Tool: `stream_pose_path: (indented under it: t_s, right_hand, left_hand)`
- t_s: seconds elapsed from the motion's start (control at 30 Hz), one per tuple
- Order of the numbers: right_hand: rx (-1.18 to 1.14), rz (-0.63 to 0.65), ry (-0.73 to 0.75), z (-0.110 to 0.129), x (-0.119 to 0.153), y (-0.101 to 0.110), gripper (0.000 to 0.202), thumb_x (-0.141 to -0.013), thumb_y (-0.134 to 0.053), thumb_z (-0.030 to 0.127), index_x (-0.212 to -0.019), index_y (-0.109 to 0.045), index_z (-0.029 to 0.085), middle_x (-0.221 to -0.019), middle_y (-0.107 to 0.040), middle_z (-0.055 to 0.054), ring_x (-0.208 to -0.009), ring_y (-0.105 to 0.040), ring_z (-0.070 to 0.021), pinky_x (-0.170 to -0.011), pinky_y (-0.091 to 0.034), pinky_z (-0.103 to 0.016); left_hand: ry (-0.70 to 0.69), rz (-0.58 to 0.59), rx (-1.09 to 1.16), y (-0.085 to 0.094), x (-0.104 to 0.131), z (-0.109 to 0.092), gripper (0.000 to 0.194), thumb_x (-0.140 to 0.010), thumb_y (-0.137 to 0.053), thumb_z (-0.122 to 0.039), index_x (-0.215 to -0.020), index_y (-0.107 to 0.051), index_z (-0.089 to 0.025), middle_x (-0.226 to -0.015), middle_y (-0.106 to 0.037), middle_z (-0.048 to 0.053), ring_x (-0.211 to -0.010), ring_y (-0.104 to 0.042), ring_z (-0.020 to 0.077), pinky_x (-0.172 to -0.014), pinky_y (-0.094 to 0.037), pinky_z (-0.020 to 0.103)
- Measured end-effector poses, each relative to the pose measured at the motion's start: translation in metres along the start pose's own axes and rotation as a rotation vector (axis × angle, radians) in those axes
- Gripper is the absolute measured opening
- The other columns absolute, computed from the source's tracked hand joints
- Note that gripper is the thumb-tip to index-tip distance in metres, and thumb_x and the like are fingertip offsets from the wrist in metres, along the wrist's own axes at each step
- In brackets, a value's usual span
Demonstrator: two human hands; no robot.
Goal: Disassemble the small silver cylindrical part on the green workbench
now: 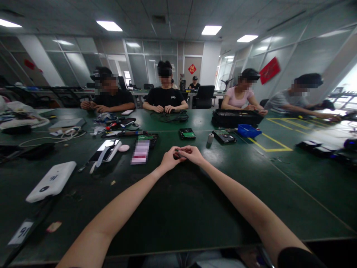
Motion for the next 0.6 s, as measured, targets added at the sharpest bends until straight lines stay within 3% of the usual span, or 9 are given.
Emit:
stream_pose_path:
  t_s: [0.37,0.6]
  right_hand:
    - [0.115,-0.084,0.030,0.005,0.000,0.003,0.033,-0.080,-0.064,0.042,-0.097,-0.072,0.015,-0.081,-0.074,-0.008,-0.070,-0.068,-0.0190,-0.062,-0.053,-0.028]
    - [0.235,-0.242,0.059,0.009,-0.003,0.025,0.029,-0.082,-0.061,0.043,-0.095,-0.073,0.021,-0.095,-0.073,-0.006,-0.091,-0.066,-0.0226,-0.086,-0.050,-0.036]
  left_hand:
    - [0.004,-0.004,0.008,0.000,0.000,0.001,0.054,-0.066,-0.079,-0.041,-0.110,-0.054,-0.022,-0.079,-0.070,0.001,-0.076,-0.068,0.0199,-0.068,-0.052,0.028]
    - [0.005,-0.001,0.002,0.000,0.001,-0.002,0.054,-0.066,-0.078,-0.044,-0.110,-0.055,-0.022,-0.083,-0.072,0.002,-0.077,-0.069,0.0204,-0.070,-0.053,0.030]
Point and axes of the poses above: each hand's wrist, its own x-axis away from the middle knuckle, its own y-axis out of the back of the hand, z = x × y, the point moved 8 cm from there along -x, towards the middle knuckle
